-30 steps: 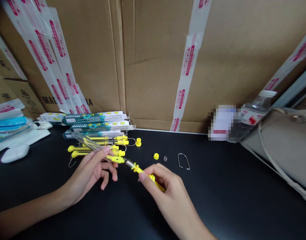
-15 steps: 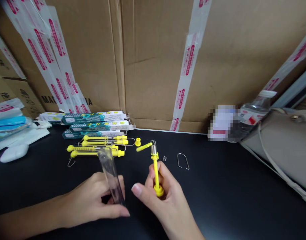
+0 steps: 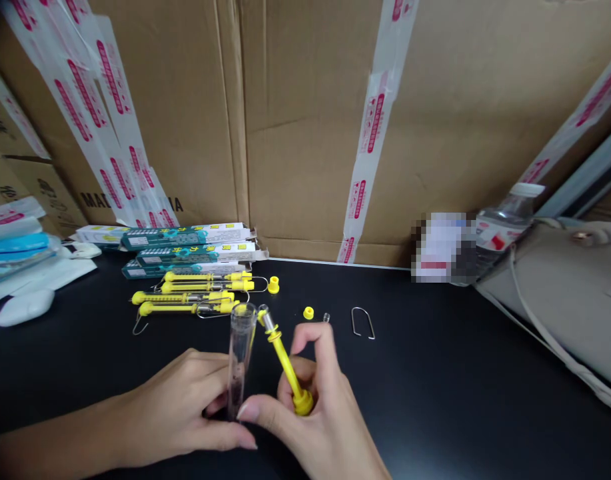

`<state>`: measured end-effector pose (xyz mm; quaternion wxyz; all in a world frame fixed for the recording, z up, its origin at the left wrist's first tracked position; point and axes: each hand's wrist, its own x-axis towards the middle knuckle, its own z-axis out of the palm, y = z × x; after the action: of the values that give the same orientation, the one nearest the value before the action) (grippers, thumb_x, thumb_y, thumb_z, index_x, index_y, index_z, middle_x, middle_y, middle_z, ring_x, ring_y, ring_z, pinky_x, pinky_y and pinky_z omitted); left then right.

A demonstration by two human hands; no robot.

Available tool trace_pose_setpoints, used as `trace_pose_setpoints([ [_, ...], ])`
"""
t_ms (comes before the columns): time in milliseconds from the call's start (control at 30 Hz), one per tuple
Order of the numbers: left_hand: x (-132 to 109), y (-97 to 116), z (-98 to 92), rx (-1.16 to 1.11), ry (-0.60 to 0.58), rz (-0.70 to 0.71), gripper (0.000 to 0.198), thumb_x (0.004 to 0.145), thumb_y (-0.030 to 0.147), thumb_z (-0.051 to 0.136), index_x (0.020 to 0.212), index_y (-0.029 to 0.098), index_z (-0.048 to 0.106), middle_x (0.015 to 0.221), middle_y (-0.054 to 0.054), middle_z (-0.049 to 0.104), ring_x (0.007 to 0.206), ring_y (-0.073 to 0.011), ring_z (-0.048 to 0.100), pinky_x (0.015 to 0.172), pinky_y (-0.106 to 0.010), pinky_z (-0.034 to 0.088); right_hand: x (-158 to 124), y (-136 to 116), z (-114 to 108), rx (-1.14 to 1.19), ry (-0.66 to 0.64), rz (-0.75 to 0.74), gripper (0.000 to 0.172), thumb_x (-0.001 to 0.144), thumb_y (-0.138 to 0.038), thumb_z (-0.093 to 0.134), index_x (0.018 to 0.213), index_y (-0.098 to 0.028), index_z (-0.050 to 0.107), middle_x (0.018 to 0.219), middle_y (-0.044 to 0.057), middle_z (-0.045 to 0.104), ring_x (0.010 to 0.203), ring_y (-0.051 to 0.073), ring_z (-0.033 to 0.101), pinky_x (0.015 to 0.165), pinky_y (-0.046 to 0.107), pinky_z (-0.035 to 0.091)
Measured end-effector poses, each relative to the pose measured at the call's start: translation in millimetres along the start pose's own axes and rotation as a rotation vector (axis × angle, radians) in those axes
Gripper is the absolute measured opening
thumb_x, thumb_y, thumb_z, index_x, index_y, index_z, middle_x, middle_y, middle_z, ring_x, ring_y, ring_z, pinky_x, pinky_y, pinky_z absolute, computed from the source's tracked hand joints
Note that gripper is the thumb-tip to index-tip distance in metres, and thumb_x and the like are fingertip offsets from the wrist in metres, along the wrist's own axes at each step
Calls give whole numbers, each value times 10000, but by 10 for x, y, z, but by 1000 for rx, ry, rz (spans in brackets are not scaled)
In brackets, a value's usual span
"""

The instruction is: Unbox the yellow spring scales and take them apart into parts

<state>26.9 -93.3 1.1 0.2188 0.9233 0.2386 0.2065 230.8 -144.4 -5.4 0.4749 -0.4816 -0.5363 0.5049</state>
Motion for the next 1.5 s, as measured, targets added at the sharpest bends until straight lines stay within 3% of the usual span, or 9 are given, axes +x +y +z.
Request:
trace_pose_setpoints([
  [267,12,27,-10,-76,-93,-24,327,903,543,647,1026,245,697,1007,-25,759,905,-212,723,787,-248,492,107,-13,75,-325,-237,-210,280,857,-510,718,957,-250,734,670,-39,452,637,144,434,591,271,328],
  [433,6,6,39,-128,-3,-199,534,694,618,809,975,194,647,853,-14,690,731,-197,657,654,-252,478,174,-57,135,38,-266,-120,325,905,-561,641,929,-237,653,840,-3,562,796,174,544,743,292,426],
  [600,77,-11,30,-227,112,-369,175,836,244,684,938,215,545,760,46,575,619,-122,525,540,-214,396,257,-63,88,331,-344,-52,288,959,-529,587,949,-243,618,918,0,540,873,158,508,795,271,410],
  [733,95,-68,-17,-425,168,-427,376,888,223,572,1260,213,523,992,-39,619,791,-155,573,507,-191,421,321,-42,11,396,-404,-6,328,943,-549,593,909,-223,621,897,6,501,819,160,432,762,283,362],
  [933,102,-135,23,-439,154,-329,478,875,368,711,1332,296,596,1279,-58,646,1158,-249,589,1035,-386,460,416,-74,-52,225,-564,-96,392,909,-581,596,824,-199,605,831,14,479,798,182,402,728,314,310],
  [1033,174,-162,91,-433,184,-341,431,802,277,757,1222,253,665,1286,-65,666,1171,-272,607,1075,-406,438,473,-81,-49,158,-638,-132,408,912,-587,585,820,-191,618,818,12,474,788,180,395,700,310,289],
  [1200,223,-173,138,-539,244,-335,214,841,252,682,1052,224,691,1098,-40,721,1049,-243,658,949,-343,522,521,-46,-24,218,-633,-141,341,942,-514,598,876,-184,654,890,17,483,797,162,389,701,293,292],
  [1300,190,-160,116,-570,242,-406,166,885,362,644,925,201,652,908,-18,687,751,-170,650,661,-248,552,511,-18,-9,347,-603,-104,323,934,-496,620,907,-178,675,876,19,497,791,157,419,716,288,316],
  [1500,162,-199,116,-689,268,-522,440,934,615,489,1003,186,551,840,14,594,346,-14,409,305,-145,307,407,-20,-19,479,-556,-33,287,915,-487,654,939,-203,691,962,46,564,1001,204,520,962,348,363],
])
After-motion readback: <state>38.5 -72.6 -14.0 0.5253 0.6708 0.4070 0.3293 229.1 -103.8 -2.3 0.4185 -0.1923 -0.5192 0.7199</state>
